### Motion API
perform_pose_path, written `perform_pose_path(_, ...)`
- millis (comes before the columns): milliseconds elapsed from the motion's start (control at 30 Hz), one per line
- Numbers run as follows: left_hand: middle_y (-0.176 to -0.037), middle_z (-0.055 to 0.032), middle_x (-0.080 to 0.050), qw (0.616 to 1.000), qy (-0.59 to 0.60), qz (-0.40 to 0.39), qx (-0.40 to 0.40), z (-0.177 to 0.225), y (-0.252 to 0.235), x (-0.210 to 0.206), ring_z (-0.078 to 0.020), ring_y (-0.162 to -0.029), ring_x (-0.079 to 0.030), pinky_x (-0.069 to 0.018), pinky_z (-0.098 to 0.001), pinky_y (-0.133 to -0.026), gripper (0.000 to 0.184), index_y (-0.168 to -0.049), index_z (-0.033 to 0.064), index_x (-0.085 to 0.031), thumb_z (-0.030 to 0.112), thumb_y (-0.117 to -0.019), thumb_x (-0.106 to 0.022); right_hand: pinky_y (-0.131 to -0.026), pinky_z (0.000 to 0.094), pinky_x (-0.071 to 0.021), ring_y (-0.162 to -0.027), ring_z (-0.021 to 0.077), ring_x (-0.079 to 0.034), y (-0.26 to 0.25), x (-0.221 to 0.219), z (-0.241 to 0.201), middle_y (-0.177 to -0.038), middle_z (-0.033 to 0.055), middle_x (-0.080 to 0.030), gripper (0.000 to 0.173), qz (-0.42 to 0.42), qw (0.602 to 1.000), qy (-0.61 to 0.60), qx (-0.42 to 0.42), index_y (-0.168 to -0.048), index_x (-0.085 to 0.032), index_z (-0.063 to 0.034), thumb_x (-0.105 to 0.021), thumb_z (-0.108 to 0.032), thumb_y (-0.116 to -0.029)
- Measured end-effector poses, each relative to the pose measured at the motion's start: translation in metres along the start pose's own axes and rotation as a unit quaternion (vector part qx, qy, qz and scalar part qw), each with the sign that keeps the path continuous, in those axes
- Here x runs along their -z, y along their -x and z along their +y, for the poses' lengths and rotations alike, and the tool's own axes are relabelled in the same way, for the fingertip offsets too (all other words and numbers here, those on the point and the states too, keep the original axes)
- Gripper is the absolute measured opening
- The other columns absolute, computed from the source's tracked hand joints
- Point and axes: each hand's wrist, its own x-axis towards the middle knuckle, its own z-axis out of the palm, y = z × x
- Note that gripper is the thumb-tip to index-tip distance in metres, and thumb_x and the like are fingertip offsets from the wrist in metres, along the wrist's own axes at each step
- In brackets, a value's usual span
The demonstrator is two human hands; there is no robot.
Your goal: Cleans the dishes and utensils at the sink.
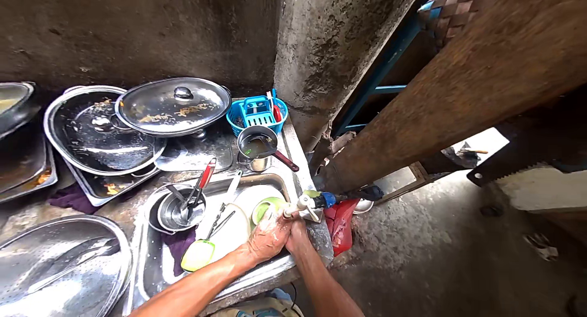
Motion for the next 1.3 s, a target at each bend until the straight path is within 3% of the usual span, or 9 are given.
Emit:
perform_pose_path(167, -0.128, -0.0062, -0.069, 0.995, 0.069, -0.071, -0.007, -0.003, -0.021, 0.004, -0.0205, -0.124, -0.062, -0.0500, -0.0376, -0.107, 0.028, -0.123, 0.0145, -0.071, 0.020, -0.1035, -0.050, -0.086, 0.0348, -0.0565, -0.095, 0.0164, -0.066, 0.022, 0.000, -0.013, -0.102, 0.0096, -0.067, 0.034, -0.025, 1.000, -0.017, 0.001, -0.121, -0.057, -0.0033, -0.029, -0.018, -0.1121)
perform_pose_path(333, -0.124, -0.0060, -0.073, 0.994, 0.028, -0.094, -0.047, 0.015, -0.044, 0.007, -0.0196, -0.119, -0.068, -0.0522, -0.0383, -0.103, 0.035, -0.134, 0.0116, -0.064, 0.017, -0.1041, -0.047, -0.089, 0.0206, -0.0471, -0.098, 0.0084, -0.056, 0.090, -0.052, -0.086, -0.117, 0.0129, -0.059, 0.033, -0.003, 0.991, 0.114, -0.077, -0.139, -0.044, 0.0036, -0.031, -0.004, -0.1101)
perform_pose_path(467, -0.120, -0.0057, -0.072, 0.987, 0.094, -0.128, -0.037, -0.006, -0.050, 0.011, -0.0187, -0.117, -0.066, -0.0497, -0.0368, -0.104, 0.031, -0.116, 0.0128, -0.073, 0.030, -0.1051, -0.050, -0.086, 0.0281, -0.0517, -0.093, 0.0121, -0.061, 0.056, -0.033, -0.056, -0.105, 0.0095, -0.063, 0.025, 0.020, 0.994, 0.097, -0.046, -0.126, -0.056, -0.0005, -0.039, -0.007, -0.1089)
perform_pose_path(633, -0.140, -0.0146, -0.063, 0.880, 0.264, -0.371, 0.134, -0.077, -0.075, 0.039, -0.0319, -0.133, -0.057, -0.0409, -0.0584, -0.112, 0.049, -0.140, 0.0123, -0.062, 0.042, -0.1050, -0.044, -0.091, 0.0379, -0.0545, -0.103, 0.0186, -0.062, -0.010, 0.011, -0.003, -0.113, 0.0154, -0.063, 0.025, -0.032, 0.986, 0.160, 0.045, -0.126, -0.056, 0.0028, -0.046, -0.008, -0.1060)
perform_pose_path(800, -0.092, -0.0044, -0.073, 0.810, 0.401, -0.150, 0.402, -0.099, -0.034, 0.044, -0.0107, -0.088, -0.069, -0.0557, -0.0352, -0.086, 0.033, -0.101, 0.0051, -0.075, 0.035, -0.1013, -0.061, -0.086, 0.0306, -0.0534, -0.098, 0.0138, -0.061, -0.016, 0.002, -0.008, -0.109, 0.0140, -0.061, 0.032, -0.047, 0.975, 0.196, 0.088, -0.127, -0.051, 0.0047, -0.051, -0.002, -0.0959)
perform_pose_path(900, -0.079, -0.0033, -0.072, 0.716, 0.403, -0.013, 0.569, -0.083, -0.024, 0.051, -0.0124, -0.073, -0.070, -0.0592, -0.0352, -0.070, 0.030, -0.088, 0.0066, -0.073, 0.032, -0.1014, -0.064, -0.095, 0.0310, -0.0522, -0.104, 0.0161, -0.064, -0.030, -0.013, 0.000, -0.108, 0.0163, -0.068, 0.022, -0.091, 0.904, 0.346, 0.232, -0.114, -0.065, 0.0066, -0.056, -0.009, -0.1010)
perform_pose_path(1000, -0.078, -0.0067, -0.069, 0.677, 0.362, 0.075, 0.636, -0.079, -0.024, 0.051, -0.0164, -0.072, -0.068, -0.0573, -0.0397, -0.070, 0.038, -0.086, 0.0049, -0.070, 0.039, -0.1017, -0.063, -0.123, 0.0434, -0.0315, -0.144, 0.0266, -0.045, -0.012, -0.027, 0.007, -0.149, 0.0175, -0.055, 0.047, -0.146, 0.790, 0.491, 0.337, -0.141, -0.059, 0.0008, -0.039, -0.021, -0.1049)
perform_pose_path(1133, -0.080, -0.0087, -0.069, 0.669, 0.379, 0.118, 0.629, -0.063, -0.021, 0.049, -0.0166, -0.074, -0.068, -0.0580, -0.0394, -0.072, 0.040, -0.093, 0.0009, -0.070, 0.036, -0.1067, -0.055, -0.114, 0.0575, -0.0407, -0.137, 0.0364, -0.053, -0.008, -0.027, 0.034, -0.139, 0.0120, -0.065, 0.034, -0.195, 0.629, 0.513, 0.551, -0.122, -0.076, -0.0178, -0.053, -0.022, -0.0984)
perform_pose_path(1300, -0.079, -0.0087, -0.069, 0.801, 0.295, 0.043, 0.520, -0.045, -0.015, 0.058, -0.0184, -0.078, -0.068, -0.0552, -0.0437, -0.078, 0.037, -0.086, 0.0018, -0.072, 0.036, -0.0982, -0.065, -0.116, 0.0469, -0.0410, -0.137, 0.0296, -0.052, -0.002, -0.021, 0.015, -0.143, 0.0200, -0.058, 0.046, -0.150, 0.808, 0.447, 0.353, -0.136, -0.064, -0.0007, -0.052, -0.027, -0.1003)
